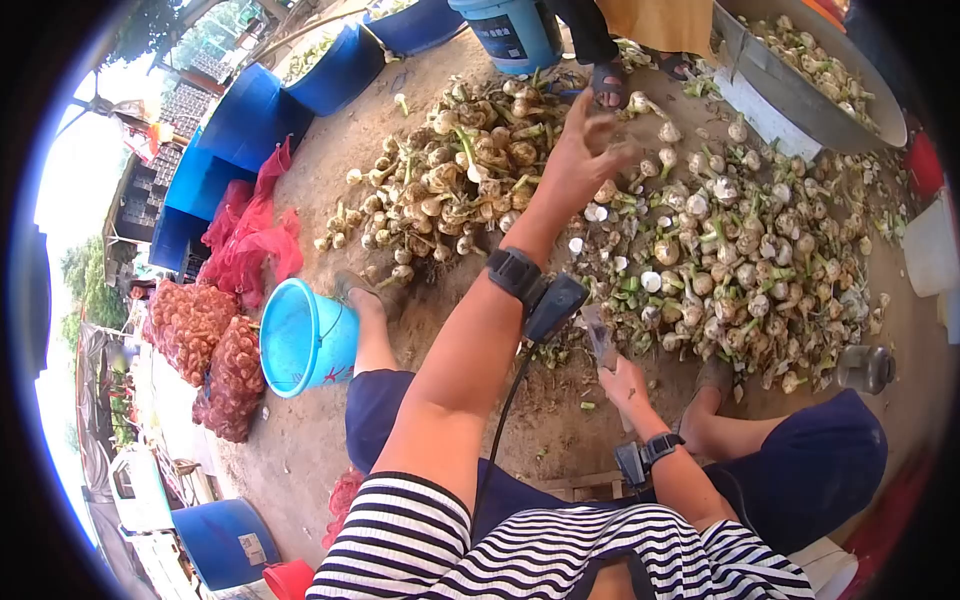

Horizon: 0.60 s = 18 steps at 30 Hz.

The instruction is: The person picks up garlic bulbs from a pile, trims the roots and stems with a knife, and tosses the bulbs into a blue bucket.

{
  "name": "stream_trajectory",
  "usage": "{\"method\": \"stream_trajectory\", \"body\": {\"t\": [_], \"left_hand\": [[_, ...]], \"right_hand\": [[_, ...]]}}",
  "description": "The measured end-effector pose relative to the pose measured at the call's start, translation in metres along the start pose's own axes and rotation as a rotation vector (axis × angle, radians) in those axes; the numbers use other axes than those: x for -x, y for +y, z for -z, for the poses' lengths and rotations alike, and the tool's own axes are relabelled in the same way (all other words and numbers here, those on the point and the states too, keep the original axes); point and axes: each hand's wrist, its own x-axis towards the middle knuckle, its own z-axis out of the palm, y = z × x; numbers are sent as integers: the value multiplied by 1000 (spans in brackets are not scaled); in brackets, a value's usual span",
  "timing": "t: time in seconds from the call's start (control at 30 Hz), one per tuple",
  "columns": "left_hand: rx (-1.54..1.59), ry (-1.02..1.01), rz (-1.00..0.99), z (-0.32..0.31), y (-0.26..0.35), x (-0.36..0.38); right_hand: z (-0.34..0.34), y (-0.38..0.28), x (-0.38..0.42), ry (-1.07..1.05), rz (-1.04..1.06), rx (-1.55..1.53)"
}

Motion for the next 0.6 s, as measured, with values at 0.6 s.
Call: {"method": "stream_trajectory", "body": {"t": [0.6], "left_hand": [[-570,-43,774,84,-321,72]], "right_hand": [[-17,4,-33,33,-112,-136]]}}
